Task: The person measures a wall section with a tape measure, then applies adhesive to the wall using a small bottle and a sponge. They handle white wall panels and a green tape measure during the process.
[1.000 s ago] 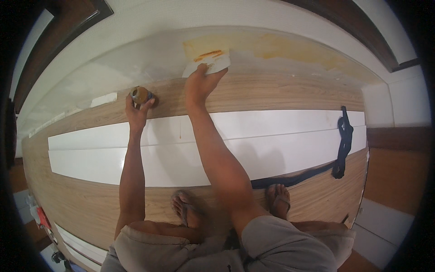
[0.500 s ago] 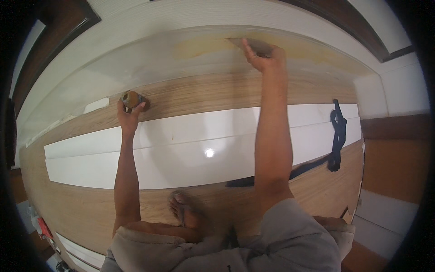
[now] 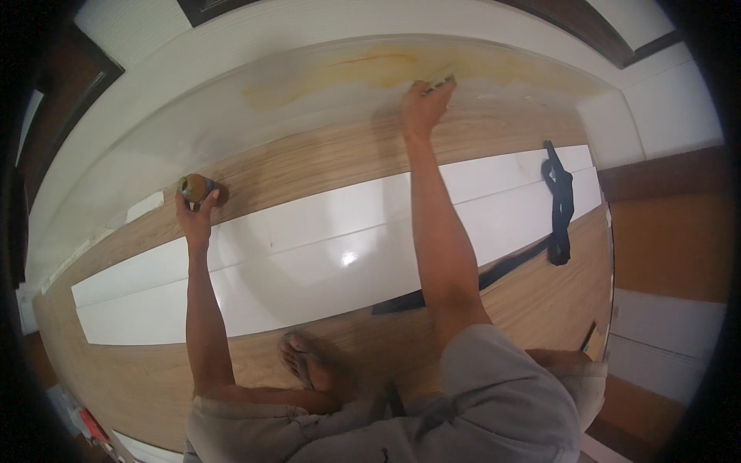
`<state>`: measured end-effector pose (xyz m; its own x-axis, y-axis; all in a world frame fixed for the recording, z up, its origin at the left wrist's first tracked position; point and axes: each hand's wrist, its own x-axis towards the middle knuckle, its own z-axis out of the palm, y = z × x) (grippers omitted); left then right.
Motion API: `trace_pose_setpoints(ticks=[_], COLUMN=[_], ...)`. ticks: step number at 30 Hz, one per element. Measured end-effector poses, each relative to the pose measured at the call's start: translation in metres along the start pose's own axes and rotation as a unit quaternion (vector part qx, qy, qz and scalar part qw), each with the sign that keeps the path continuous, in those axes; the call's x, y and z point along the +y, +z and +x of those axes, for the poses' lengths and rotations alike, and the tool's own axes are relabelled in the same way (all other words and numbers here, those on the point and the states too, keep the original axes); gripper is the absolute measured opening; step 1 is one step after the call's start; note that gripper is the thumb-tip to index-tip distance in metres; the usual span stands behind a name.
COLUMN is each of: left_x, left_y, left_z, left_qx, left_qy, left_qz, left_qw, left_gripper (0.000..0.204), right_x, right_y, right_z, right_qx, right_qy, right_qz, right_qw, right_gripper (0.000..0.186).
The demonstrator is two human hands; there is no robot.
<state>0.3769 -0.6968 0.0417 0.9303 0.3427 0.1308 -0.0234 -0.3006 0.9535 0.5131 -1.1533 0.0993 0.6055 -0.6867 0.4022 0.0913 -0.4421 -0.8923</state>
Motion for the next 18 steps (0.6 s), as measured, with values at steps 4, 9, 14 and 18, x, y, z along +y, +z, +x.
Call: trace_pose_setpoints(ticks=[4, 9, 14, 18], left_x=[-0.002, -0.007, -0.007, -0.005], left_y=[0.0, 0.0, -0.001, -0.001], left_z=[0.001, 0.001, 0.001, 0.001], left_qx=[0.003, 0.008, 0.006, 0.005], left_qy=[0.016, 0.009, 0.012, 0.01], left_qz=[-0.004, -0.014, -0.015, -0.017], left_qw=[1.0, 1.0, 1.0, 1.0], left_gripper=[0.069, 0.068, 0.069, 0.069], right_x=[-0.023, -0.043, -0.062, -0.087], right_y=[0.001, 0.026, 0.047, 0.061], right_z=[-0.013, -0.053, -0.105, -0.143], right_qx=[0.036, -0.02, -0.064, -0.121], right_qy=[-0.042, -0.112, -0.141, -0.164], right_qz=[-0.02, -0.048, -0.019, -0.001], right_qw=[0.998, 0.992, 0.988, 0.979], right_gripper=[0.053, 0.056, 0.066, 0.077])
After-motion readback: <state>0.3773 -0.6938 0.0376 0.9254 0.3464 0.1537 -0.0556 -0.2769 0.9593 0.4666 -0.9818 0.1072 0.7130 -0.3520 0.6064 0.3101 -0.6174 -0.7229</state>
